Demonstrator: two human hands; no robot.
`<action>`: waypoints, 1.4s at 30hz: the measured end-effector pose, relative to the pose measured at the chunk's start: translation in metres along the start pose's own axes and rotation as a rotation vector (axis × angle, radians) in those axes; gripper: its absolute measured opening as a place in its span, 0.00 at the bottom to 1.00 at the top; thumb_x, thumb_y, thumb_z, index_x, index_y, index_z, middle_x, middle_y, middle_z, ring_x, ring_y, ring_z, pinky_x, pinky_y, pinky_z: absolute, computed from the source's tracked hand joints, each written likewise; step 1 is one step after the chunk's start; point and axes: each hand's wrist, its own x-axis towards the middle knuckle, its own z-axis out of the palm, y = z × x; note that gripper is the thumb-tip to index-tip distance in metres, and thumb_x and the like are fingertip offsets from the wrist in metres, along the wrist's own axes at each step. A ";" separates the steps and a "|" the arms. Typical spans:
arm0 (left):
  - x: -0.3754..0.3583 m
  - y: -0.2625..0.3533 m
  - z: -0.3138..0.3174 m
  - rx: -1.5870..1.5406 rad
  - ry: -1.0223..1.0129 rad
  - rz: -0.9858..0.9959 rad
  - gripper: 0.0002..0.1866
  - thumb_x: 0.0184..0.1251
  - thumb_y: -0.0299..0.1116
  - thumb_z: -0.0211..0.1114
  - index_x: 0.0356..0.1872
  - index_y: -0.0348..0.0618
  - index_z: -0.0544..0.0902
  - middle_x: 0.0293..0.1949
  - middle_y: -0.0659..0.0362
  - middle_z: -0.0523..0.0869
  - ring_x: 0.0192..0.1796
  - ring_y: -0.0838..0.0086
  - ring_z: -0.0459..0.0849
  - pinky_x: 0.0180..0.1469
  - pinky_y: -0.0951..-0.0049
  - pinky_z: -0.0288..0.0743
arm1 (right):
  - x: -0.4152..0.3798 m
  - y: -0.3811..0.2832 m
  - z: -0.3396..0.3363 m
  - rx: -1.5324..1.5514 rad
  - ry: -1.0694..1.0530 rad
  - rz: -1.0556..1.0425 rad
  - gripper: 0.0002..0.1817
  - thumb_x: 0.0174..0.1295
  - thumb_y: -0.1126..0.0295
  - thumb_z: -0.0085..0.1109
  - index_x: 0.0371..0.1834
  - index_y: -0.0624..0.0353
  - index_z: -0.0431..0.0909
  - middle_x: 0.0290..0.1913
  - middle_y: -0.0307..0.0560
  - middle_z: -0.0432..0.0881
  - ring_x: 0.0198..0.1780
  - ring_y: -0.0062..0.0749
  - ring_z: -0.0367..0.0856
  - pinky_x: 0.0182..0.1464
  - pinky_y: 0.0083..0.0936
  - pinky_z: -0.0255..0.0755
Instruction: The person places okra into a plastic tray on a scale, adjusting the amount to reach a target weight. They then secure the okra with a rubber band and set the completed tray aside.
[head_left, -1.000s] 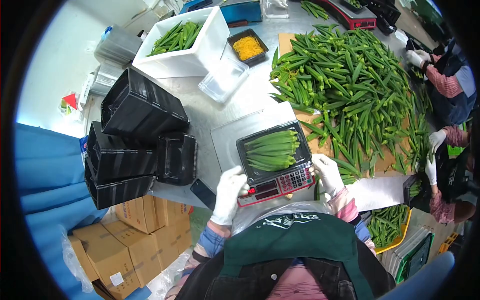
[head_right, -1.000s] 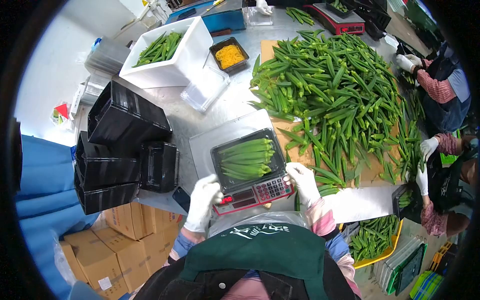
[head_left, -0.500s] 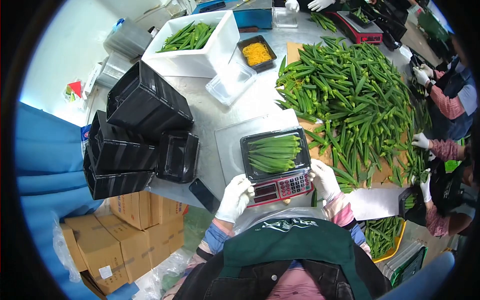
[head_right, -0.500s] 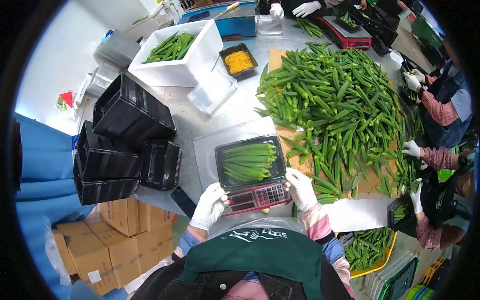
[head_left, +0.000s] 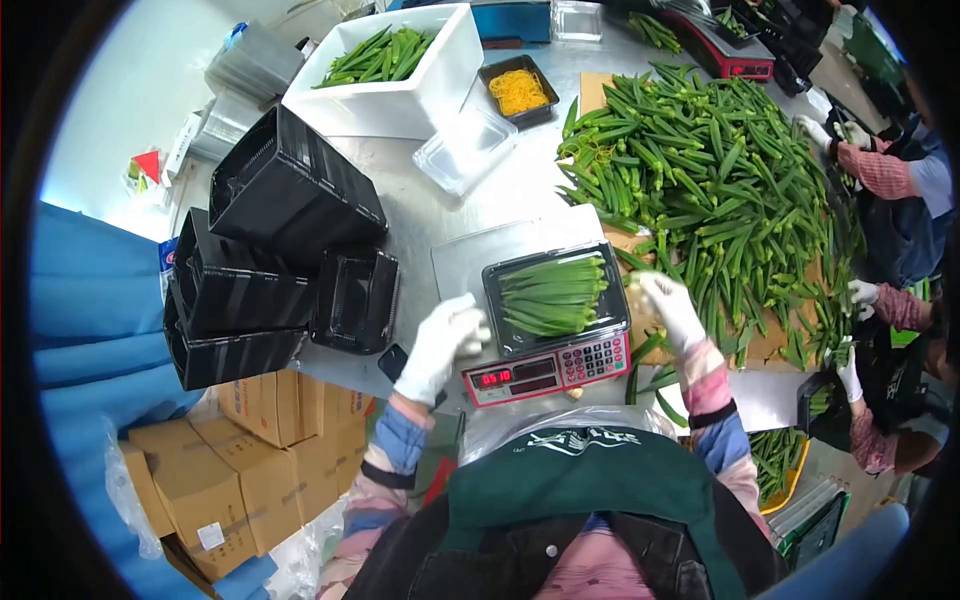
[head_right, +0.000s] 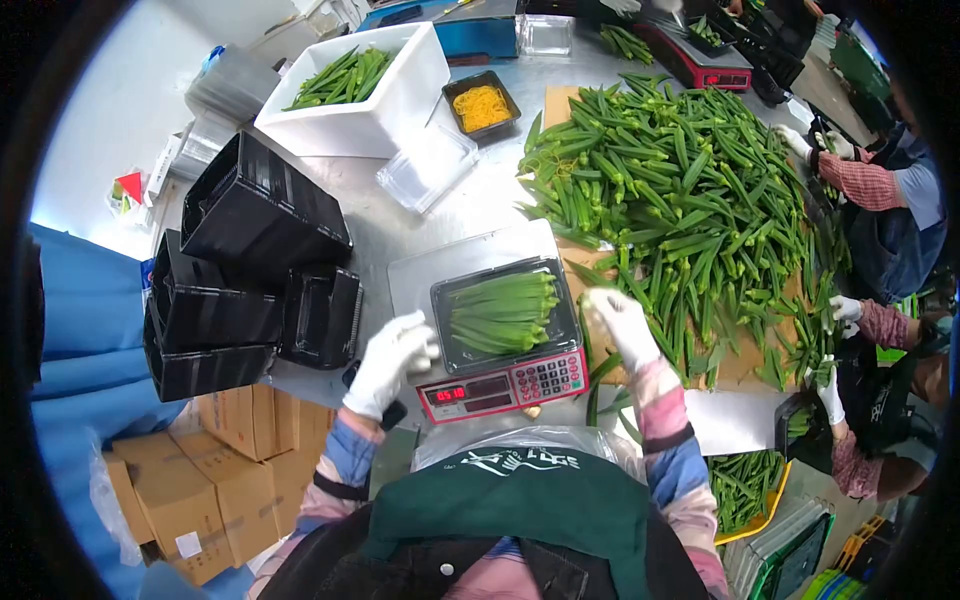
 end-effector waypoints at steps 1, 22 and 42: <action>0.016 0.005 0.001 -0.016 0.074 0.037 0.24 0.75 0.37 0.64 0.66 0.35 0.75 0.49 0.55 0.87 0.43 0.71 0.88 0.42 0.73 0.82 | 0.013 -0.007 0.011 0.050 0.060 -0.055 0.15 0.72 0.61 0.61 0.54 0.58 0.85 0.36 0.34 0.85 0.30 0.17 0.78 0.33 0.15 0.70; 0.025 0.058 0.018 -0.245 -0.412 -0.051 0.27 0.70 0.32 0.64 0.68 0.35 0.73 0.63 0.53 0.79 0.67 0.70 0.75 0.71 0.68 0.66 | 0.035 -0.093 0.038 0.358 -0.430 0.077 0.15 0.72 0.63 0.61 0.49 0.66 0.84 0.40 0.42 0.88 0.38 0.23 0.85 0.43 0.24 0.80; 0.044 0.024 -0.018 -0.794 0.057 -0.003 0.34 0.55 0.23 0.68 0.68 0.42 0.75 0.56 0.57 0.85 0.58 0.67 0.85 0.62 0.63 0.80 | 0.320 -0.051 0.087 -1.269 0.275 -0.585 0.10 0.57 0.63 0.66 0.40 0.53 0.87 0.43 0.54 0.82 0.46 0.52 0.84 0.50 0.44 0.78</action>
